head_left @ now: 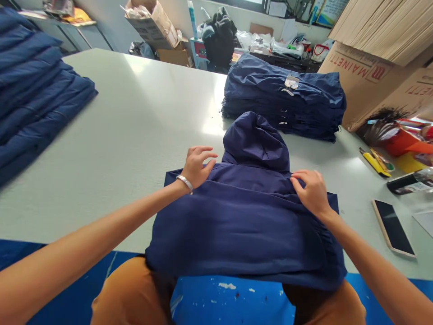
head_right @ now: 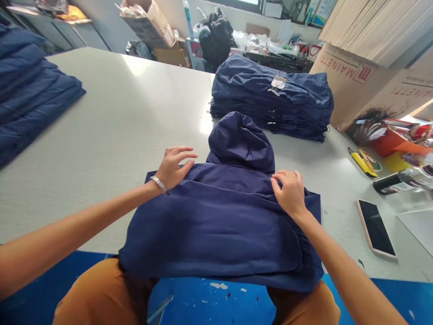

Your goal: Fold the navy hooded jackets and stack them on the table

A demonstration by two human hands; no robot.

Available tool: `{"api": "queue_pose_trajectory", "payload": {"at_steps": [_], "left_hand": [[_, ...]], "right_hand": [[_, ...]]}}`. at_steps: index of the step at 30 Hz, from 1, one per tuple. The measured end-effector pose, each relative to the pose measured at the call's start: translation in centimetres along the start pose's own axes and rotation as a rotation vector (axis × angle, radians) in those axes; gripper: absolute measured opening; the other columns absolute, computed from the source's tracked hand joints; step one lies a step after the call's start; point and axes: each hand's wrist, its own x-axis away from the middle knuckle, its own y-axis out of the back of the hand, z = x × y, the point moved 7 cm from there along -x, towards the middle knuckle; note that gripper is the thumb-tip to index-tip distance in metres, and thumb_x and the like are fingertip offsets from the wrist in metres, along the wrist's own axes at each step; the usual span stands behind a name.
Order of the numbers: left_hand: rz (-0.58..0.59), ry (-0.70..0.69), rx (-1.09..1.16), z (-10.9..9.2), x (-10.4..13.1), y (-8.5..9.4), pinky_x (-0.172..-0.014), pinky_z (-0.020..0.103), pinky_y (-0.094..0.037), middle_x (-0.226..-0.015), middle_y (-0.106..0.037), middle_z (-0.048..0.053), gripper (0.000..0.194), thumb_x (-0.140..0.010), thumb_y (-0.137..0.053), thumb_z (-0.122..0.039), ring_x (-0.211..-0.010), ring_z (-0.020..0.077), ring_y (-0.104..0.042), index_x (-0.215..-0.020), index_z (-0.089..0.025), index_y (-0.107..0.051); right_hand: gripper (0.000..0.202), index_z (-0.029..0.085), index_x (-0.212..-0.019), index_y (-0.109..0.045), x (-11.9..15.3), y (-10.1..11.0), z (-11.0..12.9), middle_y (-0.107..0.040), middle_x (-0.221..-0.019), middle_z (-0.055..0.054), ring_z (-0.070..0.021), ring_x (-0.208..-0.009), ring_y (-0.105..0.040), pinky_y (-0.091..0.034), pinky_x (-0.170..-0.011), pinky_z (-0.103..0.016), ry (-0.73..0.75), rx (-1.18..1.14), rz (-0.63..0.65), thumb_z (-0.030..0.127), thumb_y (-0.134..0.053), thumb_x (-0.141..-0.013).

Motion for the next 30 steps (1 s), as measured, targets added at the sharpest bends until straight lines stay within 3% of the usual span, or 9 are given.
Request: {"api": "queue_pose_trajectory", "payload": {"at_steps": [5, 10, 13, 16, 19, 22, 26, 30], "left_hand": [[-0.096, 0.146, -0.004, 2.9, -6.6, -4.3, -0.111, 0.054, -0.034, -0.114, -0.066, 0.010, 0.020, -0.088, -0.058, -0.034, -0.115, 0.0282, -0.052, -0.089, -0.022, -0.075], [-0.134, 0.255, 0.033, 5.1, -12.2, -8.4, -0.112, 0.055, -0.031, -0.112, -0.063, 0.012, 0.027, -0.084, -0.063, -0.039, -0.116, 0.0310, -0.047, -0.099, -0.019, -0.073], [-0.107, 0.253, 0.063, 5.8, -13.8, -10.4, -0.112, 0.056, -0.031, -0.107, -0.061, 0.011, 0.023, -0.081, -0.064, -0.038, -0.116, 0.0315, -0.045, -0.093, -0.018, -0.071], [-0.107, 0.223, 0.077, 6.7, -14.1, -10.7, -0.111, 0.059, -0.031, -0.102, -0.059, 0.010, 0.017, -0.078, -0.067, -0.033, -0.114, 0.0318, -0.045, -0.082, -0.017, -0.069], [-0.161, 0.164, 0.094, 7.2, -13.8, -8.7, -0.112, 0.061, -0.030, -0.096, -0.057, 0.008, 0.014, -0.080, -0.065, -0.029, -0.111, 0.0294, -0.048, -0.081, -0.015, -0.067], [-0.202, 0.098, 0.095, 5.7, -12.9, -5.1, -0.112, 0.060, -0.030, -0.094, -0.057, 0.006, 0.012, -0.082, -0.065, -0.027, -0.109, 0.0268, -0.049, -0.081, -0.015, -0.065], [-0.209, 0.000, 0.044, 0.1, -10.3, 0.9, -0.111, 0.057, -0.034, -0.099, -0.059, 0.005, 0.013, -0.085, -0.064, -0.030, -0.111, 0.0261, -0.051, -0.082, -0.017, -0.064], [-0.086, -0.184, -0.029, -6.2, -5.2, 5.3, -0.110, 0.055, -0.036, -0.108, -0.062, 0.004, 0.015, -0.088, -0.061, -0.034, -0.118, 0.0277, -0.051, -0.081, -0.021, -0.064]], "right_hand": [[0.027, 0.020, -0.081, -0.071, -8.8, -3.8, -1.2, -0.072, -0.097, -0.011, -0.0271, -0.097, -0.062, -0.038, -0.101, -0.051, -0.077, 0.035, -0.052, 0.035, -0.051, -0.093], [0.031, 0.018, -0.101, -0.070, -16.7, -7.1, -2.0, -0.064, -0.114, -0.015, -0.0310, -0.112, -0.053, -0.035, -0.102, -0.054, -0.165, 0.117, -0.115, 0.043, -0.054, -0.093], [0.038, 0.015, -0.101, -0.067, -19.3, -9.6, -2.6, -0.061, -0.114, -0.018, -0.0350, -0.117, -0.048, -0.034, -0.098, -0.060, -0.250, 0.126, -0.109, 0.050, -0.056, -0.091], [0.036, 0.014, -0.084, -0.067, -20.0, -10.9, -2.7, -0.062, -0.099, -0.016, -0.0352, -0.114, -0.048, -0.030, -0.097, -0.067, -0.277, 0.091, -0.079, 0.046, -0.054, -0.093], [0.031, 0.015, -0.076, -0.066, -19.5, -9.1, -2.1, -0.063, -0.091, -0.013, -0.0321, -0.107, -0.052, -0.031, -0.098, -0.065, -0.240, 0.082, -0.098, 0.037, -0.053, -0.093], [0.027, 0.016, -0.078, -0.067, -17.9, -4.8, -1.5, -0.065, -0.093, -0.012, -0.0295, -0.102, -0.055, -0.037, -0.098, -0.057, -0.206, 0.087, -0.139, 0.034, -0.053, -0.092], [0.029, 0.019, -0.078, -0.064, -13.6, 2.5, 0.3, -0.066, -0.091, -0.010, -0.0269, -0.096, -0.059, -0.043, -0.095, -0.051, -0.092, -0.006, -0.254, 0.039, -0.049, -0.095], [0.023, 0.022, -0.082, -0.063, -5.6, 9.0, 2.6, -0.067, -0.090, -0.008, -0.0250, -0.095, -0.061, -0.046, -0.094, -0.047, 0.052, -0.113, -0.368, 0.040, -0.055, -0.094]]}}
